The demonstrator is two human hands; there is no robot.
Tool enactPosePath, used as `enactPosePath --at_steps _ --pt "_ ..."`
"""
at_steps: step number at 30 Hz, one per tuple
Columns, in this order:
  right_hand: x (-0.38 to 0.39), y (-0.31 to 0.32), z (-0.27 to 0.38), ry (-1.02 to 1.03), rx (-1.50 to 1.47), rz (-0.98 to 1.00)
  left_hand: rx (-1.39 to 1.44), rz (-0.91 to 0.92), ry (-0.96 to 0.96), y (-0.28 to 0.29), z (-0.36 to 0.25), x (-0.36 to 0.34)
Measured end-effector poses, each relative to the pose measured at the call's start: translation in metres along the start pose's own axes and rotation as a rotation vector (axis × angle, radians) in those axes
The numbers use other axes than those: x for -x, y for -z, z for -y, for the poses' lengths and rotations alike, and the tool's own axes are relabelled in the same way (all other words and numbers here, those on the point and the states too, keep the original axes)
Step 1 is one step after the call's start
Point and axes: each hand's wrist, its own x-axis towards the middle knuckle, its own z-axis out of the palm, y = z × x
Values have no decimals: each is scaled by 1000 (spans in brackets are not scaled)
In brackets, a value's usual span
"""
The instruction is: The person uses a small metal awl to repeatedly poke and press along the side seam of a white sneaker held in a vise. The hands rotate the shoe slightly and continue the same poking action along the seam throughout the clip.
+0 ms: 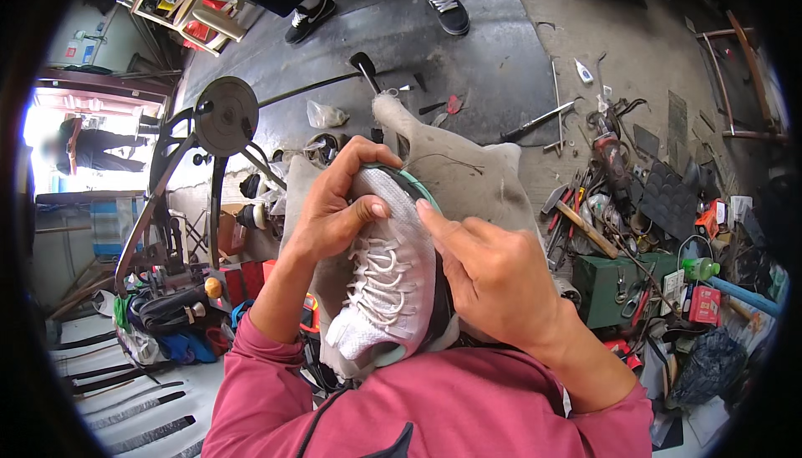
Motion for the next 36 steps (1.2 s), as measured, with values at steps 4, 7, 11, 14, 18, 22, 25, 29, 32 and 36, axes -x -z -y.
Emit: enactPosePath --at_steps 4,7,11,14,18,22,25,29,32,36 --pt "-3 11 -5 5 72 30 46 -26 -35 -14 5 -7" --pt "-3 5 -6 -2 53 43 27 -24 -14 -8 5 -2" --pt "-3 3 -4 -7 79 43 5 -23 -13 -3 2 -2" --pt "-3 0 -3 -14 51 37 -3 -19 -14 -1 1 -2" --pt "-3 -4 -2 -26 6 17 -23 -15 4 0 1 -2" --pt "-4 -5 -5 -30 -1 42 -32 -25 36 0 0 -2" --pt "0 -1 -6 -50 -37 88 -26 -31 41 0 -1 -1" --pt "10 5 -2 -114 -204 80 -17 -36 23 1 -1 1" --pt "11 5 1 -65 -250 -11 -16 -33 20 -1 -1 0" --pt "-2 3 -5 -27 -149 -12 7 -32 17 -3 -1 -2"
